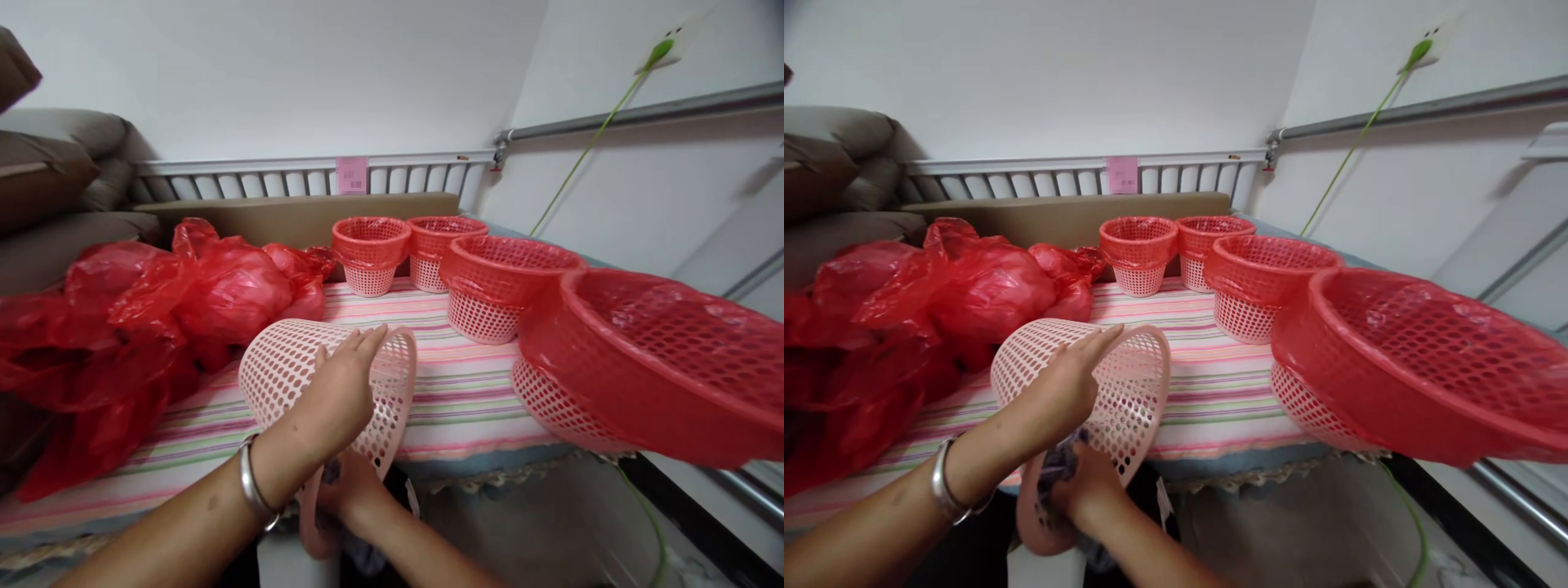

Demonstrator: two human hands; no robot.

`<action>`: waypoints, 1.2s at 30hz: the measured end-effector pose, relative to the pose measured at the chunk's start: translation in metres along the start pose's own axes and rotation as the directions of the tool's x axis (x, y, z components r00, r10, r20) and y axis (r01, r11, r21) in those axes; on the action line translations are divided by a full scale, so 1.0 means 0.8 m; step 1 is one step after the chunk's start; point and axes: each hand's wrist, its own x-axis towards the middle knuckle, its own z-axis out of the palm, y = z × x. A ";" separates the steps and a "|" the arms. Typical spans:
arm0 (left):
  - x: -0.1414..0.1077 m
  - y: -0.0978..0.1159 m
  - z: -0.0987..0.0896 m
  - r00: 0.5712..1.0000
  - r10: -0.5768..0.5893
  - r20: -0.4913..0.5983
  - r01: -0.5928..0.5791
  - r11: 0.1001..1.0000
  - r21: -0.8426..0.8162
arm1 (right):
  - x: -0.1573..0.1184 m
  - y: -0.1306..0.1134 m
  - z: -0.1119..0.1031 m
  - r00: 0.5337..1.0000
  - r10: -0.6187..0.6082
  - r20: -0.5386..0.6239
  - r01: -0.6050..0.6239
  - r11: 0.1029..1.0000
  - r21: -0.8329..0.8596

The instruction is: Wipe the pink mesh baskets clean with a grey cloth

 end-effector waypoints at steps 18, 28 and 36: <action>-0.179 -0.082 0.137 0.849 -0.177 -0.498 0.085 0.976 -0.203 | 0.028 0.055 -0.013 0.953 -0.012 -0.302 -0.060 0.972 -0.228; -0.078 -0.067 0.021 0.930 0.080 -0.358 -0.104 0.993 -0.049 | -0.015 0.029 -0.009 0.950 -0.310 -0.016 0.259 0.819 -0.512; 0.032 0.031 -0.003 0.991 0.123 0.054 -0.122 0.992 -0.020 | 0.028 0.083 -0.147 0.935 -0.353 0.033 0.212 0.483 -0.850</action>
